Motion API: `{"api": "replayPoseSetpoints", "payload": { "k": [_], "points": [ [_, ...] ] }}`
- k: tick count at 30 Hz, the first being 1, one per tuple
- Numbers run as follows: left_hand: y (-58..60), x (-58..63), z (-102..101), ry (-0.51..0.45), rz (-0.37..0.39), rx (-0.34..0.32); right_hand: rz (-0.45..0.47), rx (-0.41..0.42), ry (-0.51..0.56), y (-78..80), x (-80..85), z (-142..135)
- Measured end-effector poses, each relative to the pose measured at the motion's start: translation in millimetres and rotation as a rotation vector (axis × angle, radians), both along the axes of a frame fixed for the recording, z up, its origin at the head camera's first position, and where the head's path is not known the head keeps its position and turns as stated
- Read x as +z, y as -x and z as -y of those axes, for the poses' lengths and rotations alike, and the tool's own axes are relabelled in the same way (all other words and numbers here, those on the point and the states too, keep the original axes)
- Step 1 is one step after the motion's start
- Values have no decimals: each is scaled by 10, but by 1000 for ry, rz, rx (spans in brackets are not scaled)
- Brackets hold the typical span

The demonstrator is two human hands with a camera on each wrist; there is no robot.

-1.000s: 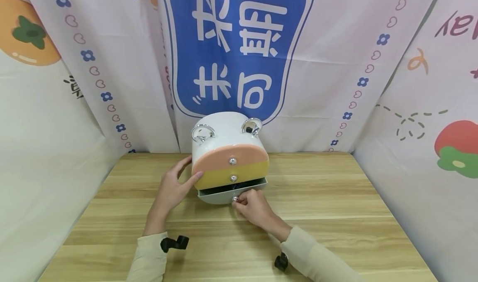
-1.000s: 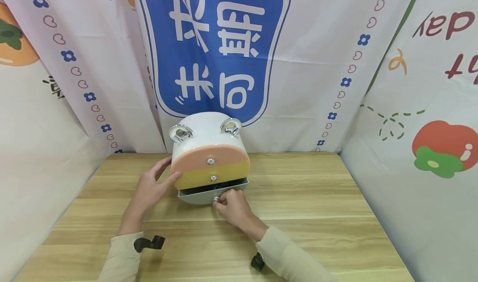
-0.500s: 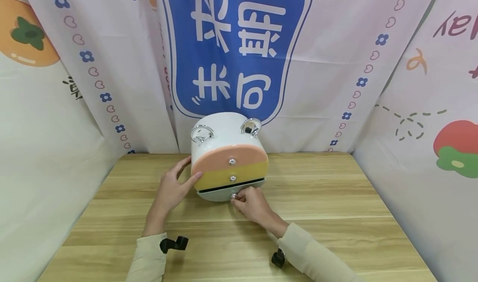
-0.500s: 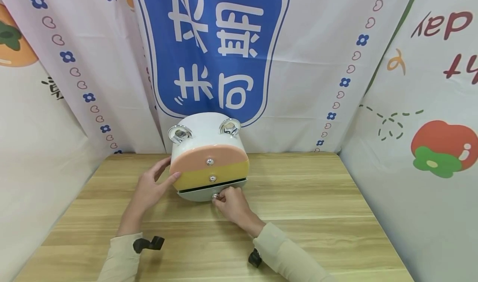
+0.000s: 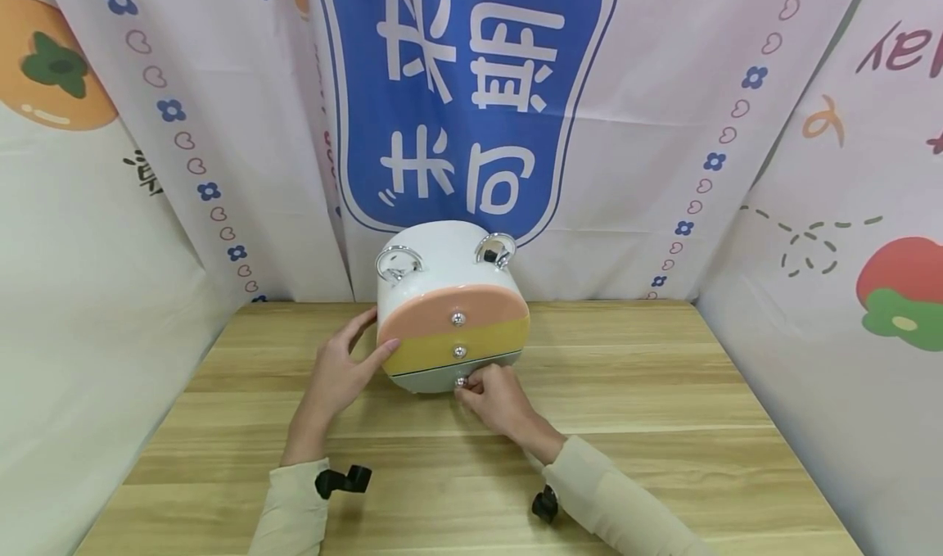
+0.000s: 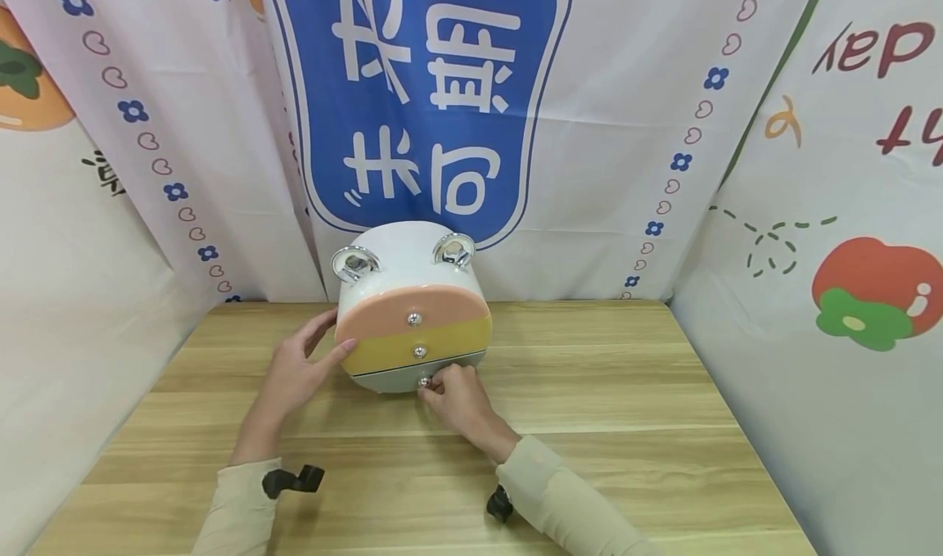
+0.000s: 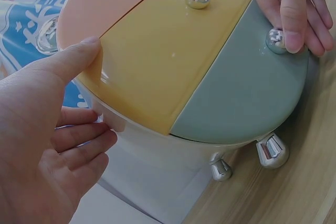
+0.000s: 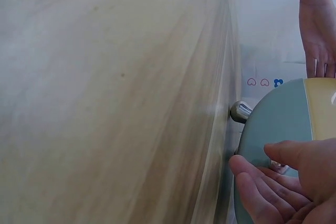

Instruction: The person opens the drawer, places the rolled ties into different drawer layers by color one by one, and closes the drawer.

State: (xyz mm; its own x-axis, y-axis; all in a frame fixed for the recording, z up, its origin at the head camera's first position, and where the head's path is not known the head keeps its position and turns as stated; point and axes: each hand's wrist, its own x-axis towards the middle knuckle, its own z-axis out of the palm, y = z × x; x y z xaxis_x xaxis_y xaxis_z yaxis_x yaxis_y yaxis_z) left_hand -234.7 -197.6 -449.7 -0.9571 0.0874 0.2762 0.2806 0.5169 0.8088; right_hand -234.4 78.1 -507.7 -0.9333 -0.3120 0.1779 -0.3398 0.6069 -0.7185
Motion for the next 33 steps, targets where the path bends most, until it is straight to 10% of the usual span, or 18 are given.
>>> {"api": "replayPoseSetpoints", "payload": {
  "k": [33],
  "points": [
    [-8, 6, 4, 45, -12, 15, 28, 30, 4, 51, 38, 16]
  ]
}}
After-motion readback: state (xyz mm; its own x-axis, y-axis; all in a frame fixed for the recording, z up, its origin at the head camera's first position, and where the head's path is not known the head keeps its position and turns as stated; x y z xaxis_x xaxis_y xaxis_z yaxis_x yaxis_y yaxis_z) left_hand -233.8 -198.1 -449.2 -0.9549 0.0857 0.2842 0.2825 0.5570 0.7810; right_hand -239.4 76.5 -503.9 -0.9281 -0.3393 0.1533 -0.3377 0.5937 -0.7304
